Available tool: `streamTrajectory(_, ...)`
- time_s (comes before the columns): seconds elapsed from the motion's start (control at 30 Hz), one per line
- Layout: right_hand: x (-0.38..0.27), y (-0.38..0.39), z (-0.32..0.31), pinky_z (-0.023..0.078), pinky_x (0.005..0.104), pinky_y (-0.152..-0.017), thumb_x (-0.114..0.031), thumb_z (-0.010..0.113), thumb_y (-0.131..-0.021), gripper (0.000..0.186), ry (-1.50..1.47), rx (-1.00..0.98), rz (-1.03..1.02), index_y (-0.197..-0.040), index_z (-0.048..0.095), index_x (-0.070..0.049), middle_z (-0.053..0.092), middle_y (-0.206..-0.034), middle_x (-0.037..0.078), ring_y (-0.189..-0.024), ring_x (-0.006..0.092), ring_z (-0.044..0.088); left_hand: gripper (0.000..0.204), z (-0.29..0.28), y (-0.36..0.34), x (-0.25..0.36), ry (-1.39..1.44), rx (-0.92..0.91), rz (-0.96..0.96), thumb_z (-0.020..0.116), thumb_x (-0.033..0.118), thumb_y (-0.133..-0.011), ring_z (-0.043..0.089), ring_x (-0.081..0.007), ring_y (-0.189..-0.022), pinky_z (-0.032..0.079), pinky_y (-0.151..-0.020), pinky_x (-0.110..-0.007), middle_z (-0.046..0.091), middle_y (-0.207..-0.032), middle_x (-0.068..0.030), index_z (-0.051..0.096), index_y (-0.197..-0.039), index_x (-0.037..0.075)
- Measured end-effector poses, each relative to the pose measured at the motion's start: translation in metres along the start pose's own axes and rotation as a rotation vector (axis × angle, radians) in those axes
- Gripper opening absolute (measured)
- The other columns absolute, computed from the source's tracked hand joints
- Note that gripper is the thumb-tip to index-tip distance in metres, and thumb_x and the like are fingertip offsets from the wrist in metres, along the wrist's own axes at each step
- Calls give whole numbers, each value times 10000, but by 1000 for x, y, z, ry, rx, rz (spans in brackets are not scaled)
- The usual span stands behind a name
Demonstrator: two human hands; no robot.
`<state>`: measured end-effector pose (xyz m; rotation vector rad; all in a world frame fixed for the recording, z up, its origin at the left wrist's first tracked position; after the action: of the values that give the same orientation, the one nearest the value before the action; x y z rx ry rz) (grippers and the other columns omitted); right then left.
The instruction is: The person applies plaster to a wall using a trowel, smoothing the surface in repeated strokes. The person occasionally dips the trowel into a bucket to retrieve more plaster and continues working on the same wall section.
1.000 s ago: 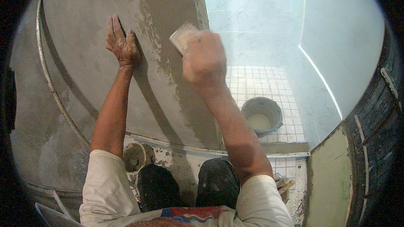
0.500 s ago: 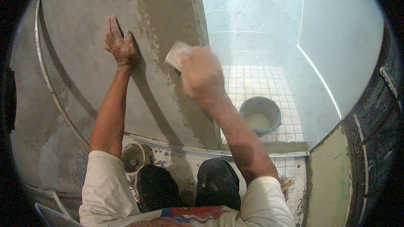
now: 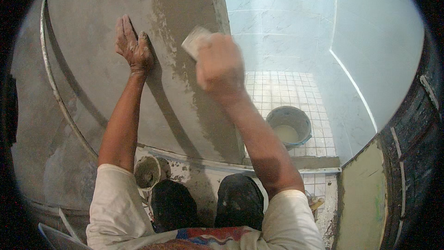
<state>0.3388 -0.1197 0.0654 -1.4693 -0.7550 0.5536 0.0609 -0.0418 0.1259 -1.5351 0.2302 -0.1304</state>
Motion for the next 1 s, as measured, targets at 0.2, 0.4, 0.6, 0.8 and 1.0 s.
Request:
streamTrajectory(0.2, -8, -2, -3, 515, 531, -779, -18, 712, -773, 271, 3, 92, -1, -1041, 690, 20, 604, -966, 202, -898, 402, 624, 784, -3, -1, -2, -24, 6, 4, 525, 400, -1041, 233, -351, -1658, 87, -1300, -570, 314, -1779, -178, 348, -1743, 99)
streamTrajectory(0.4, -21, -1, 26, 487, 490, -727, -12, 713, -757, 302, -68, -80, -76, -1057, 691, 18, 583, -940, 173, -873, 362, 599, 788, -1, 0, 1, 5, 4, -11, 522, 399, -1035, 243, -349, -1657, 86, -1301, -570, 315, -1782, -182, 348, -1740, 91)
streamTrajectory(0.6, -5, -20, -18, 496, 462, -694, 7, 719, -802, 336, 80, 147, -46, -1137, 709, 41, 581, -957, 165, -864, 311, 589, 786, -3, -2, -1, 2, 1, -11, 511, 394, -1034, 233, -342, -1662, 86, -1303, -569, 323, -1775, -184, 347, -1737, 82)
streamTrajectory(0.8, -1, -31, 5, 495, 473, -709, -21, 718, -778, 287, 14, 11, -95, -1063, 692, 1, 574, -933, 157, -852, 330, 599, 786, -3, 1, 2, 0, -16, -43, 511, 401, -1038, 234, -341, -1660, 85, -1302, -565, 326, -1773, -183, 350, -1736, 77)
streamTrajectory(1.0, 12, -43, -20, 524, 461, -728, -15, 713, -813, 274, 132, 174, -51, -1086, 707, 12, 598, -962, 174, -873, 334, 610, 795, -8, 0, 1, 9, -3, -28, 519, 404, -1034, 249, -341, -1653, 83, -1301, -564, 326, -1774, -184, 351, -1740, 80)
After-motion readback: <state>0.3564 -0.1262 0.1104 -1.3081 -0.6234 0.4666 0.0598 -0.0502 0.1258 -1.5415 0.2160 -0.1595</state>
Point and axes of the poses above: each hand's wrist, its own y-axis away from the middle knuckle, its own z-axis out of the palm, x = y × z, the point moved 9 cm from there along -y, towards the middle knuckle
